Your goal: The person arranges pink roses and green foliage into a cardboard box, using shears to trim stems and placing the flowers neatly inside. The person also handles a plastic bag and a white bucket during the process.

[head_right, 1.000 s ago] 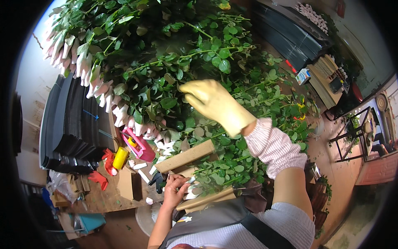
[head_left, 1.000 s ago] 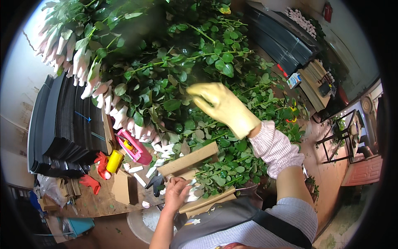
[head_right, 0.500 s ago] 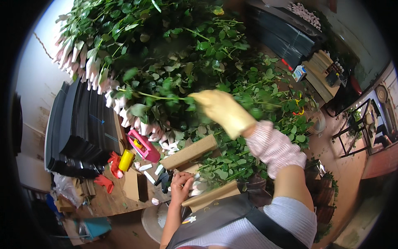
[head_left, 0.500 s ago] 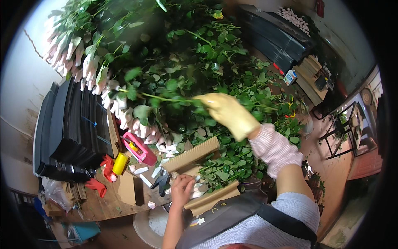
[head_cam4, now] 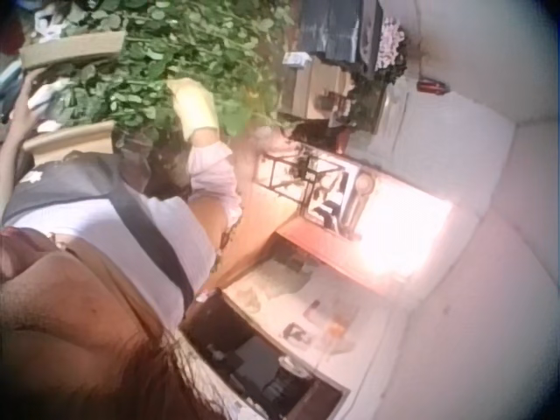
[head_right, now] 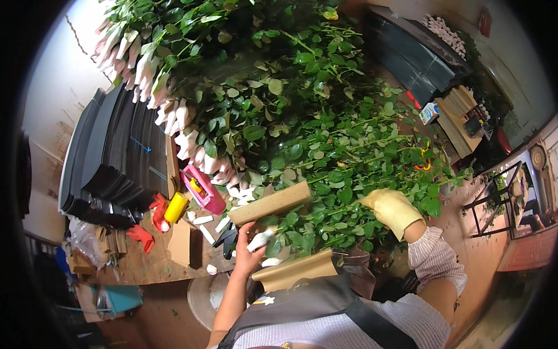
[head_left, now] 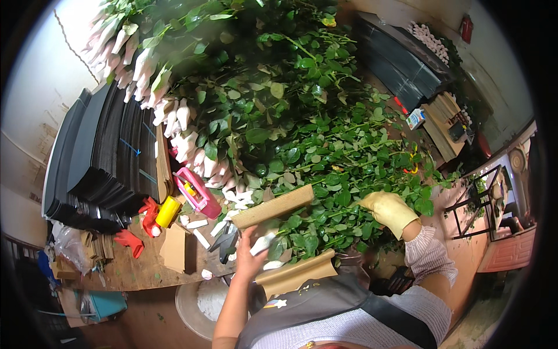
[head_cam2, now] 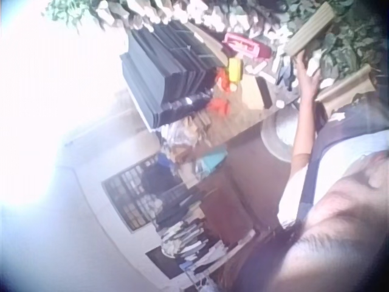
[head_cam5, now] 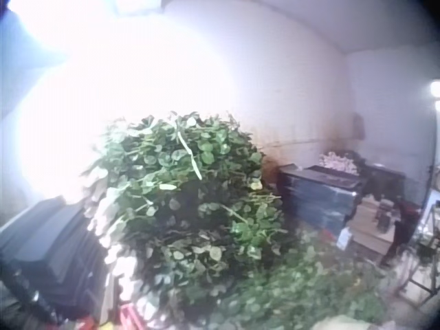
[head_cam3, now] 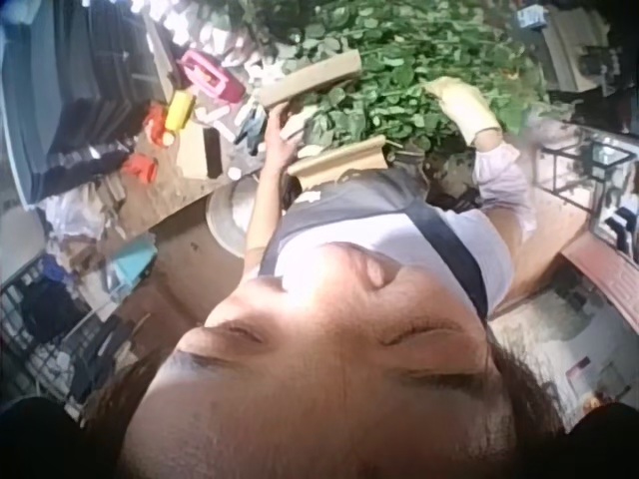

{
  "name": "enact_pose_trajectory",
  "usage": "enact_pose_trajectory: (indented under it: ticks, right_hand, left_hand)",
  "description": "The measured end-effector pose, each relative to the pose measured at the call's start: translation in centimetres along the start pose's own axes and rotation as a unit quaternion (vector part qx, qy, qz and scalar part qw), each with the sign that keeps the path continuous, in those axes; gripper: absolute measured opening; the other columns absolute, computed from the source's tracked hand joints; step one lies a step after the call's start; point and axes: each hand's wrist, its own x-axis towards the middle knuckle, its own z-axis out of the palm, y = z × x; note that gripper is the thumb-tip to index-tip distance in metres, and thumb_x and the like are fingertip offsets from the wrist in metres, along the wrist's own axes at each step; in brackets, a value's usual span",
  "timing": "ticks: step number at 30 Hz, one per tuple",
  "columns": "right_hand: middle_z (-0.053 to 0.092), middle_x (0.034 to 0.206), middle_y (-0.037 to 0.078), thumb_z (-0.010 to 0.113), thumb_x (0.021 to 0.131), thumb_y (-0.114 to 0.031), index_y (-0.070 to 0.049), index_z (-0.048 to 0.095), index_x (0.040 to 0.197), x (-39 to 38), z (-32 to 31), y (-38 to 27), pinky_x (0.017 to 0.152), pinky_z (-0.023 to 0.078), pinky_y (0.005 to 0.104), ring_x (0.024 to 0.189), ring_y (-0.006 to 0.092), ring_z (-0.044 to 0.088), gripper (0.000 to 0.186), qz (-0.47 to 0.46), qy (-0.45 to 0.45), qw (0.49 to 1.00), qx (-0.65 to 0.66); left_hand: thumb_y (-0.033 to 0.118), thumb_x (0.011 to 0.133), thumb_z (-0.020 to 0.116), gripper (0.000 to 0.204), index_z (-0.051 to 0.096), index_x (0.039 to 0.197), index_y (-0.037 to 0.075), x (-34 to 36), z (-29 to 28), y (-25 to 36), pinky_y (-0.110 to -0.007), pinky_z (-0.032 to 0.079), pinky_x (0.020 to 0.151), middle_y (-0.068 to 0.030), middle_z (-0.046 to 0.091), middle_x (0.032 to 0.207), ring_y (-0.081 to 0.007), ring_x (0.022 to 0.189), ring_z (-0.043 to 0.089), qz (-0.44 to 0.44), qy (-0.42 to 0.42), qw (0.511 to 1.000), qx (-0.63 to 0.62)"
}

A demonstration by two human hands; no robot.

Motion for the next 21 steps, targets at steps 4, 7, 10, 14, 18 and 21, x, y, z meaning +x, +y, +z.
enact_pose_trajectory:
  ticks: [4,7,10,14,18,21]
  right_hand:
    - [0.072,0.122,0.011,0.062,0.089,-0.002,-0.023,0.067,0.133,1.9,0.8,0.7,0.087,0.059,0.0470,0.107,0.0356,0.072,0.049,0.078,-0.137,0.986,-0.047]
    - [0.073,0.122,0.012,0.072,0.089,-0.020,-0.019,0.065,0.136,3.9,-1.1,0.8,0.091,0.058,0.0485,0.110,0.0362,0.071,0.047,0.083,-0.213,0.967,-0.112]
    - [0.073,0.115,0.017,0.080,0.082,-0.041,-0.011,0.066,0.131,5.3,-5.8,-0.5,0.091,0.056,0.0496,0.109,0.0372,0.070,0.059,0.029,-0.278,0.947,-0.159]
    - [0.071,0.108,0.016,0.070,0.092,-0.023,-0.006,0.066,0.127,12.8,-10.6,-4.2,0.093,0.054,0.0476,0.100,0.0358,0.068,0.039,-0.101,0.151,0.978,-0.101]
    - [0.069,0.117,0.011,0.066,0.090,-0.020,-0.009,0.069,0.116,28.6,-9.5,-6.1,0.102,0.049,0.0415,0.114,0.0294,0.063,0.028,-0.140,0.410,0.885,-0.172]
    - [0.067,0.128,0.005,0.058,0.095,-0.021,-0.018,0.073,0.112,34.1,-9.0,-6.6,0.114,0.037,0.0391,0.124,0.0236,0.058,0.024,0.037,0.288,0.940,-0.179]
  left_hand:
    - [0.006,0.082,0.084,0.071,0.051,0.145,0.010,0.2,0.0,1.7,-0.036,0.056,0.094,-0.0134,0.066,0.128,-0.0255,0.112,0.068,0.036,0.012,0.999,-0.039]
    - [0.004,0.082,0.082,0.056,0.064,0.134,0.012,0.5,-0.5,2.0,-0.034,0.056,0.093,-0.0126,0.065,0.129,-0.0248,0.112,0.068,0.077,-0.039,0.996,0.018]
    - [0.006,0.083,0.077,0.047,0.069,0.129,0.012,0.5,-0.7,2.5,-0.038,0.053,0.096,-0.0129,0.065,0.122,-0.0292,0.113,0.065,0.065,-0.054,0.996,0.041]
    - [0.008,0.085,0.074,0.052,0.064,0.136,0.014,0.2,-0.6,1.9,-0.042,0.046,0.105,-0.0174,0.056,0.126,-0.0352,0.120,0.056,0.068,-0.071,0.994,0.053]
    - [0.009,0.087,0.073,0.052,0.062,0.137,0.014,0.1,-0.8,1.4,-0.042,0.044,0.107,-0.0178,0.053,0.131,-0.0365,0.125,0.053,0.034,-0.080,0.996,0.035]
    - [0.007,0.087,0.073,0.054,0.062,0.139,0.014,0.7,-0.3,2.0,-0.042,0.044,0.108,-0.0180,0.053,0.132,-0.0374,0.125,0.054,0.051,-0.096,0.993,0.047]
